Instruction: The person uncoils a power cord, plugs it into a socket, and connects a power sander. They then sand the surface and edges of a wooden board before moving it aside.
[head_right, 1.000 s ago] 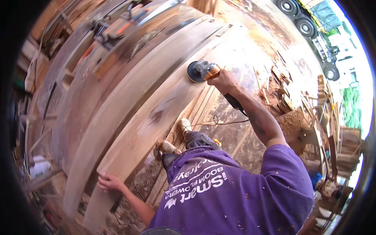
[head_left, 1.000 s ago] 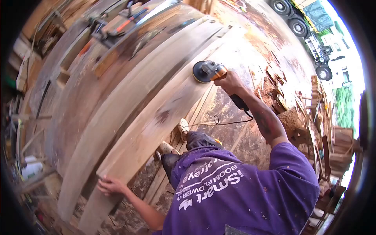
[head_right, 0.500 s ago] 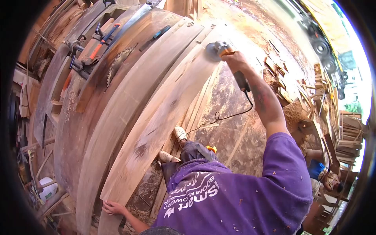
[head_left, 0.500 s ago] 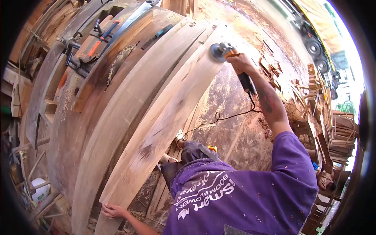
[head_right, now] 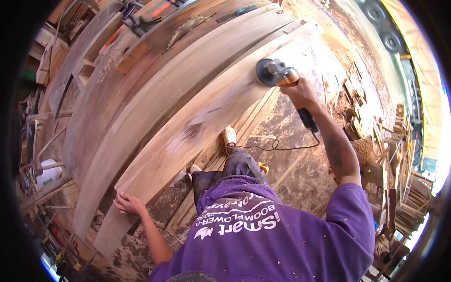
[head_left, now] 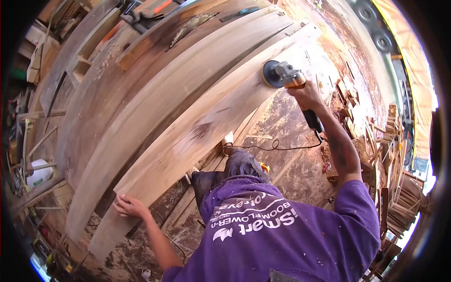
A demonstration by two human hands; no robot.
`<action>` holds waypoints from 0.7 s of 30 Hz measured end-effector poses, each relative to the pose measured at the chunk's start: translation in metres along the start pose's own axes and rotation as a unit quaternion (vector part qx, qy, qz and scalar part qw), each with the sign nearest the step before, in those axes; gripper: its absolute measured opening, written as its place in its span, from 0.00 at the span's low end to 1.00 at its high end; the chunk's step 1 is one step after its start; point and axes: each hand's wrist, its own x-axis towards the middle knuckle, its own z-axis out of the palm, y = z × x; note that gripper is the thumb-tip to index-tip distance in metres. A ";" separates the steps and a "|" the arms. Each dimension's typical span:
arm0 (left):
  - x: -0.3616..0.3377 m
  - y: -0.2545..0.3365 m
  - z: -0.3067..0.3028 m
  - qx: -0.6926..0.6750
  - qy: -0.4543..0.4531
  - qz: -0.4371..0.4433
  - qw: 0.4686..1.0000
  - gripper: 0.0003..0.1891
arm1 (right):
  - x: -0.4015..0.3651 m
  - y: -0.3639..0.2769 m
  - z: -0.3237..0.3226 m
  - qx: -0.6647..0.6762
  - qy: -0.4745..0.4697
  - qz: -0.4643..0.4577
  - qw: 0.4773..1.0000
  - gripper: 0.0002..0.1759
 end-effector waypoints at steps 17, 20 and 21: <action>-0.150 0.130 -0.108 -0.627 -0.619 -0.057 0.469 0.50 | -0.219 -0.212 0.209 -0.051 -0.149 -0.232 0.960 0.24; -0.128 0.142 -0.109 -0.707 -0.540 -0.113 0.443 0.43 | -0.238 -0.239 0.247 -0.093 -0.182 -0.235 0.950 0.23; -0.109 0.142 -0.117 -0.738 -0.521 -0.132 0.408 0.39 | -0.246 -0.250 0.256 -0.091 -0.206 -0.227 0.948 0.23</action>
